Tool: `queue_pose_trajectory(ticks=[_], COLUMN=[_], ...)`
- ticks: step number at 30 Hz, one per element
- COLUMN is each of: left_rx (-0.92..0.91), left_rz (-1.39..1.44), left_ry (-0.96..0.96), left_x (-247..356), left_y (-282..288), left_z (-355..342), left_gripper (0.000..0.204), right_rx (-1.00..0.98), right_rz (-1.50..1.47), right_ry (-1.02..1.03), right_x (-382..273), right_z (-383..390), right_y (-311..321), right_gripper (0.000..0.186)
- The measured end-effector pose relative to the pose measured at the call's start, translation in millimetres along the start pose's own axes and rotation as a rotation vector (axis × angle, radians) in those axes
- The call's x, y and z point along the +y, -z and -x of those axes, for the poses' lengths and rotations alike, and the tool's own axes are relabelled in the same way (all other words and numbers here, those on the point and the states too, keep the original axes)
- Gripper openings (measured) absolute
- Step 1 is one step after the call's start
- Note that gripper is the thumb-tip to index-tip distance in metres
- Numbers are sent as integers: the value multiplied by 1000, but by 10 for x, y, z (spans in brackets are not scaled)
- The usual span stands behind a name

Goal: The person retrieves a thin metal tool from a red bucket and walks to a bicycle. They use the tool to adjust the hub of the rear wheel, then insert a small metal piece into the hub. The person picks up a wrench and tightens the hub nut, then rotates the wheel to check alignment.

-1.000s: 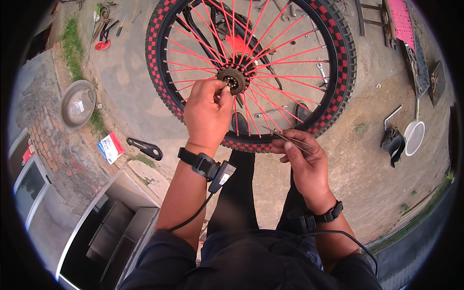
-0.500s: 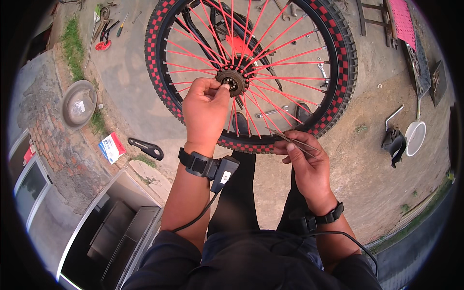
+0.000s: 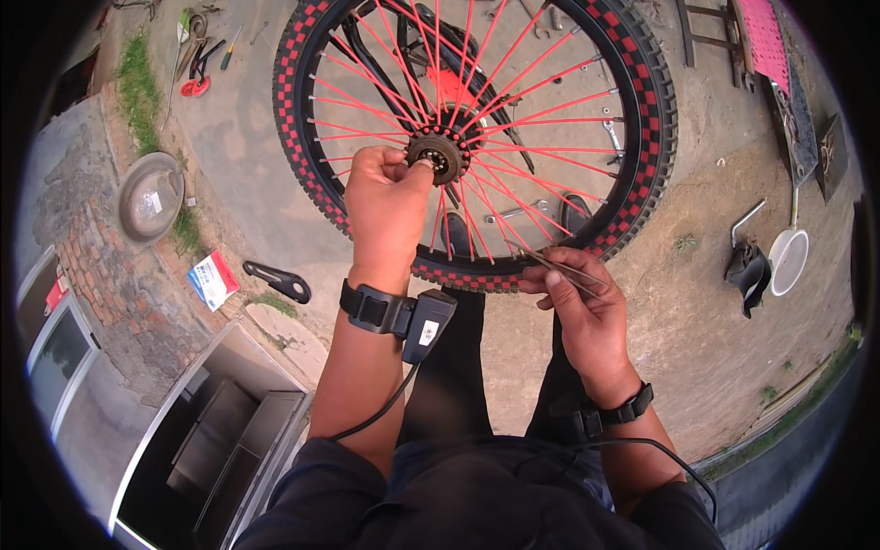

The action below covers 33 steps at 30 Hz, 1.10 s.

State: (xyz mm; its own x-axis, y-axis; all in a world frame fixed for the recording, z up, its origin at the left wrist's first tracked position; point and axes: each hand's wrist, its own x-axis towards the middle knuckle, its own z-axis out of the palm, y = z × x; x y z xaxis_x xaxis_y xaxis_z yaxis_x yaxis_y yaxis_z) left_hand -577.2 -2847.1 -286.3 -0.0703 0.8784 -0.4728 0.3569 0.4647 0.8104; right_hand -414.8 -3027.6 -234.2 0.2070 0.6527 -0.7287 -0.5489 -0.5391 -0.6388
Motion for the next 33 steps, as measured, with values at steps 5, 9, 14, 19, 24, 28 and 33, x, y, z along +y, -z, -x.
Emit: queue_pose_trajectory(ticks=[5, 9, 14, 19, 24, 28, 33], left_rx=[-34, -45, -28, -18, -35, -43, -34], left_rz=[129, 230, 199, 178, 248, 231, 180], left_ry=[110, 164, 128, 130, 203, 197, 194], left_x=[12, 30, 38, 32, 41, 48, 109], left_y=[38, 76, 9, -9, 45, 63, 10], left_z=[-3, 12, 9, 20, -7, -21, 46], left_gripper=[26, 24, 22, 21, 25, 25, 24], right_rx=[7, 8, 3, -4, 13, -3, -17], right_rz=[-8, -4, -2, 3, 27, 14, 10], right_ry=[3, 0, -4, -6, 45, -4, -2], right_x=[13, 12, 3, -7, 23, -10, -8], right_z=[-7, -8, -9, -18, -35, -27, -31], right_y=[14, 23, 16, 14, 27, 39, 40], right_gripper=[24, 24, 25, 25, 26, 25, 24])
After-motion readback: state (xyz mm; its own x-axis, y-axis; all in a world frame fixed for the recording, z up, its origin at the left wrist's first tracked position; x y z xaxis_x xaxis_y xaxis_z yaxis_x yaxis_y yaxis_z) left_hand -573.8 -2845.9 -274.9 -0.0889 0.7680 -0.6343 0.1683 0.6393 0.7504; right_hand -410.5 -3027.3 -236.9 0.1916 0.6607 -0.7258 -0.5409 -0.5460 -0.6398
